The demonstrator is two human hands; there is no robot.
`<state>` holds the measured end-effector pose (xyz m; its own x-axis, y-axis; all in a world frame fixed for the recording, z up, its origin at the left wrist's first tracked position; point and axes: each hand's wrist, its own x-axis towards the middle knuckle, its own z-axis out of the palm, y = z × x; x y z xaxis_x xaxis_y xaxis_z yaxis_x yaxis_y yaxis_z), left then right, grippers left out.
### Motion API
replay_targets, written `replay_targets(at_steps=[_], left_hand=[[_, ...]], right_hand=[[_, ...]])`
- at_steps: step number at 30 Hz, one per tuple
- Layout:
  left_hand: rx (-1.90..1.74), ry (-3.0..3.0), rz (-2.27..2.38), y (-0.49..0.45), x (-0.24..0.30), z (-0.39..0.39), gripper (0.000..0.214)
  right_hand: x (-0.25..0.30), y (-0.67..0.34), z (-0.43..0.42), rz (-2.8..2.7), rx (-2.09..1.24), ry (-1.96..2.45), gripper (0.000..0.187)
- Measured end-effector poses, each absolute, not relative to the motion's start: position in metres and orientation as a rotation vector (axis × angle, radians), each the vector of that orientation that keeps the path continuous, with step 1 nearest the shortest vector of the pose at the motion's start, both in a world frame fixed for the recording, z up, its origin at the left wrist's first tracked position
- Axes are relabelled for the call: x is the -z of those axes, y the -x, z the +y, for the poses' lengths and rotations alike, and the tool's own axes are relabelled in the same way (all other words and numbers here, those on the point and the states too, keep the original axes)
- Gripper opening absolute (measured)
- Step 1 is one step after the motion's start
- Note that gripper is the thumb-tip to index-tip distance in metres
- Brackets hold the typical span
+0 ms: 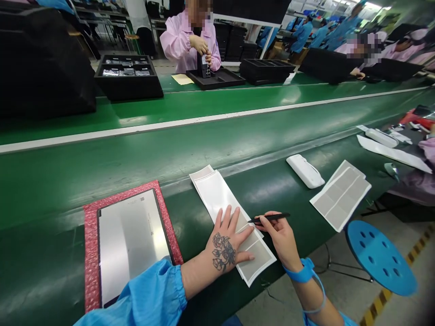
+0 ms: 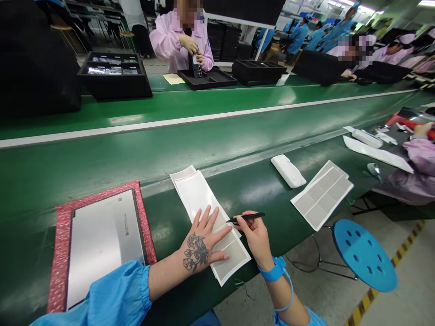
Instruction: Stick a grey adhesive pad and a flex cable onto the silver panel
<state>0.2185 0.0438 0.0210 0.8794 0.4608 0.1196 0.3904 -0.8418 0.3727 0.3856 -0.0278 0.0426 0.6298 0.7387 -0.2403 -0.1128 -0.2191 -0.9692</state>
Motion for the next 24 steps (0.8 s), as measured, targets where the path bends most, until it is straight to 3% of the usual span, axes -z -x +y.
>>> replay_targets(at_steps=[24], left_hand=[[-0.181,-2.643,0.614,-0.218,-0.032,0.046,0.072]], right_hand=[[-0.04,-0.389,-0.018,-0.577,-0.878,1.633,0.048]])
